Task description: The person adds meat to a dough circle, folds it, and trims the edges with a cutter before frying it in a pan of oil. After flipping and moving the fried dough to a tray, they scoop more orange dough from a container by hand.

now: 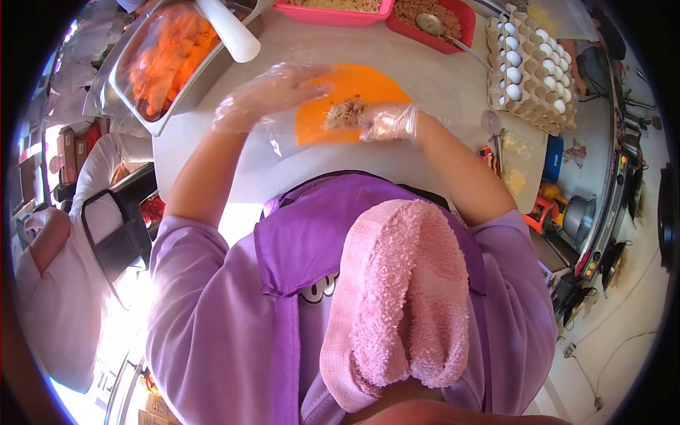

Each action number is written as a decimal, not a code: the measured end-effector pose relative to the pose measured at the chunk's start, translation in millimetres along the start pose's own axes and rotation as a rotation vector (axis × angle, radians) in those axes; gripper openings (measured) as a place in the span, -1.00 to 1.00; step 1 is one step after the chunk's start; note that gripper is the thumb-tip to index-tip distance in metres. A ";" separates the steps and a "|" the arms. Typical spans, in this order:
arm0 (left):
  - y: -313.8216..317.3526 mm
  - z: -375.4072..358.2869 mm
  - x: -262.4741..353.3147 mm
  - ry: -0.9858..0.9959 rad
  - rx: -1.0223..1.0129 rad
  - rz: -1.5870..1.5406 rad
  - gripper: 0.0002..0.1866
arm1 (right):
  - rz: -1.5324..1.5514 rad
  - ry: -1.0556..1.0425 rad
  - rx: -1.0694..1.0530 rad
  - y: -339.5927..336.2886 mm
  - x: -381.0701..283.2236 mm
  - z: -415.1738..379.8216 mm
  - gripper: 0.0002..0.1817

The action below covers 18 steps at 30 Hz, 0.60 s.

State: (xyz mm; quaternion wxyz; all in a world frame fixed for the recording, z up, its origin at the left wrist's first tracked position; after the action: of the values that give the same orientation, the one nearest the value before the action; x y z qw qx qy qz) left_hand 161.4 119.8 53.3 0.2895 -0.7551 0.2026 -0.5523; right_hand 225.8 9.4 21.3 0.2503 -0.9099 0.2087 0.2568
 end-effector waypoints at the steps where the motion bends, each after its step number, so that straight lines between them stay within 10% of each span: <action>1: -13.5 -15.4 -0.5 -0.156 0.016 -0.052 -0.42 | 0.063 0.024 -0.073 0.8 2.5 2.2 -0.35; 12: -27.3 -101.3 87.6 -0.008 0.417 0.003 -0.59 | -0.008 0.130 0.034 -28.0 37.3 27.7 -0.50; 18: 51.8 -67.0 56.2 0.041 0.205 0.038 -0.62 | 0.136 0.073 0.231 -45.9 60.7 42.3 -0.65</action>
State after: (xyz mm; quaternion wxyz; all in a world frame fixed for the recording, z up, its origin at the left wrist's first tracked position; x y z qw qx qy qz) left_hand 115.8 31.5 74.2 0.3715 -0.7062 0.1649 -0.5798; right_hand 281.2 54.0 -28.8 0.3279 -0.8674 0.3070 0.2140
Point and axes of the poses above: each hand's wrist, its own z-axis towards the middle knuckle, its own y-axis out of the palm, x = y × z, the point moved 9 cm from there along z, towards the middle knuckle
